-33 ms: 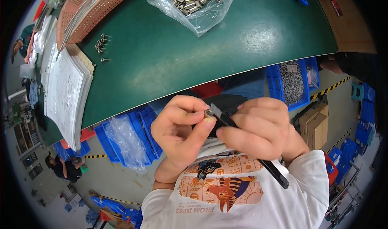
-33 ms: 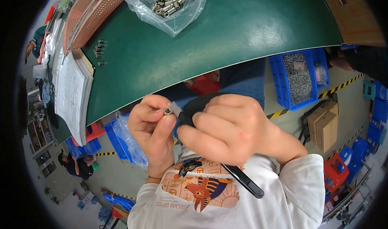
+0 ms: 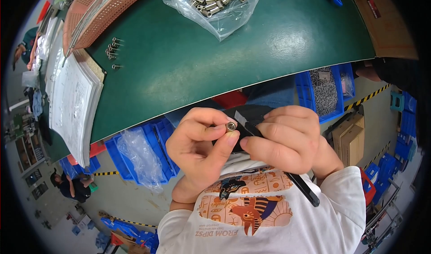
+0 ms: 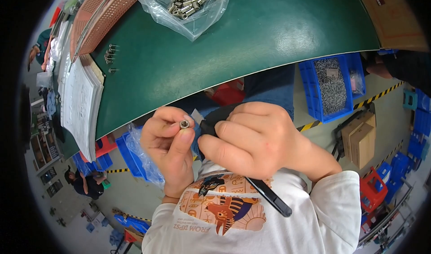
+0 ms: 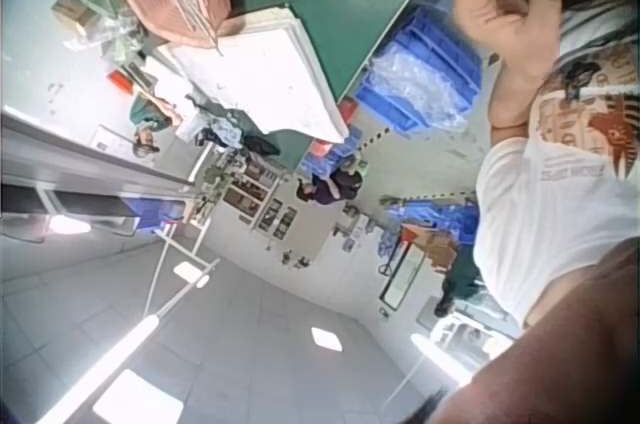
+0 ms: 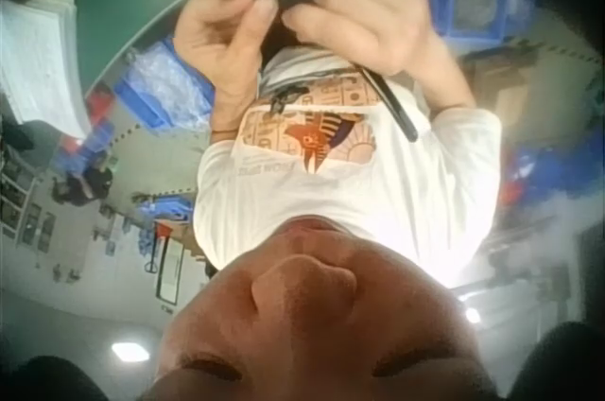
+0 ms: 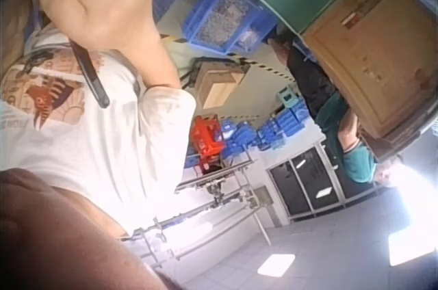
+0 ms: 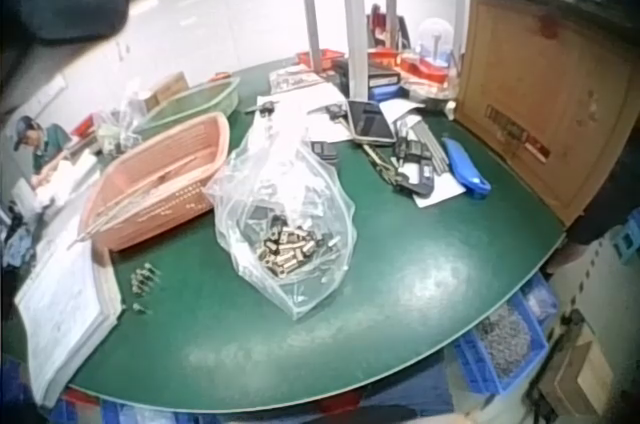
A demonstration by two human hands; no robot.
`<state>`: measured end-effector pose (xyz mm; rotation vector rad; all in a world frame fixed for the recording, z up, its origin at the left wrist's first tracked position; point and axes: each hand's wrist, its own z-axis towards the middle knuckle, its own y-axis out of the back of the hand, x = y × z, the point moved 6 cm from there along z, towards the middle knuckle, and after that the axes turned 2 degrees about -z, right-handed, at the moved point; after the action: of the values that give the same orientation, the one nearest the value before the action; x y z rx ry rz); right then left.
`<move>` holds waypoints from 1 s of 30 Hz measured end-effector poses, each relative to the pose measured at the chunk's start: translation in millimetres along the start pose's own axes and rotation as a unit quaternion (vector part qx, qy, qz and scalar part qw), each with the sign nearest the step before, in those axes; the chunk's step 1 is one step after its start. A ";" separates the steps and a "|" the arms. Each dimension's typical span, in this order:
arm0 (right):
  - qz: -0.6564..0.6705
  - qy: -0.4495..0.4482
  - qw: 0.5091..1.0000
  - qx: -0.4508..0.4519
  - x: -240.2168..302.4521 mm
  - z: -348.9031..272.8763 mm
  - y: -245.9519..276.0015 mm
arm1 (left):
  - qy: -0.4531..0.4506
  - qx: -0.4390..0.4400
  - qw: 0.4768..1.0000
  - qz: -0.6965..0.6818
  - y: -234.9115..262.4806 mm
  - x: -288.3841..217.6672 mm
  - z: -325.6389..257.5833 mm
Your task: Using a small blade to clean or deburr metal cylindrical components at a factory workstation.
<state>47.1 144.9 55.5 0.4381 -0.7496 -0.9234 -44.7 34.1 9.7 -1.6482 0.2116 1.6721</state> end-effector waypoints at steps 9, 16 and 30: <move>0.137 -0.184 0.973 -0.034 -20.0 1.0 -5.4 | -0.036 -0.005 0.999 0.031 -2.7 0.1 -0.6; 0.220 -0.253 0.939 -0.074 -26.2 -2.3 -15.4 | -0.043 -0.003 0.997 0.071 -1.2 0.4 -3.8; 0.215 -0.208 0.951 -0.082 -29.5 4.4 -7.6 | 0.083 -0.004 0.987 -0.140 -1.1 17.3 -1.2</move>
<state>28.3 165.3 42.2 -0.0787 -1.0919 -0.6605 -40.9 40.9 -5.8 -1.7352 0.0505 1.3304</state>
